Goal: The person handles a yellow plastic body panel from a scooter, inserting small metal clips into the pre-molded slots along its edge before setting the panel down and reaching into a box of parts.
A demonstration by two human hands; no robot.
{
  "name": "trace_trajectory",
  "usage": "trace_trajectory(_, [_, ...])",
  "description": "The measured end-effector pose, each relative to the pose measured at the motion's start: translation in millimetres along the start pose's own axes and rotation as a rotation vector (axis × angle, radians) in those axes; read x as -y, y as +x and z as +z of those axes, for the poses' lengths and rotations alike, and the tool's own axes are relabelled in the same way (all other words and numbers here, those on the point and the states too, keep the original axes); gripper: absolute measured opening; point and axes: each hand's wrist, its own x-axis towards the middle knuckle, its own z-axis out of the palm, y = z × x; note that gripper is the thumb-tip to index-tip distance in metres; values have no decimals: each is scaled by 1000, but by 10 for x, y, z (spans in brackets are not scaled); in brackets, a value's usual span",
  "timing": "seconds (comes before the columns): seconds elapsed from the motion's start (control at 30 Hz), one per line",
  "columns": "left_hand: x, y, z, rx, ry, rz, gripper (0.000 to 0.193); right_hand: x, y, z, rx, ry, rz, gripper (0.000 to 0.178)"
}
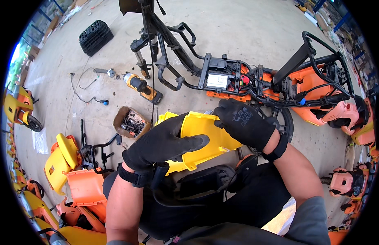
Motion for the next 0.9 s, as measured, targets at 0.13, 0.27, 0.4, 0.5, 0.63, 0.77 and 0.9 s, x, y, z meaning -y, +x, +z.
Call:
trace_trajectory(0.13, [256,64,43,-143,-40,37,33,47,6,-58,-42,37,14,19])
trace_trajectory(0.27, [263,107,5,-199,7,99,27,47,-46,-294,-296,102,1,24])
trace_trajectory(0.4, [201,69,-20,-290,-91,173,25,178,-148,-417,-146,757,275,28])
trace_trajectory(0.5, [238,122,-31,-345,-140,228,25,450,-201,-433,8,1123,333,31])
trace_trajectory(0.63, [265,162,0,-407,-214,347,20,594,-199,-421,39,1368,379,40])
trace_trajectory(0.77, [272,188,24,-486,-76,497,22,564,-209,-395,26,1303,338,36])
trace_trajectory(0.9, [271,125,-6,-490,-26,534,24,549,-218,-359,-53,1046,197,28])
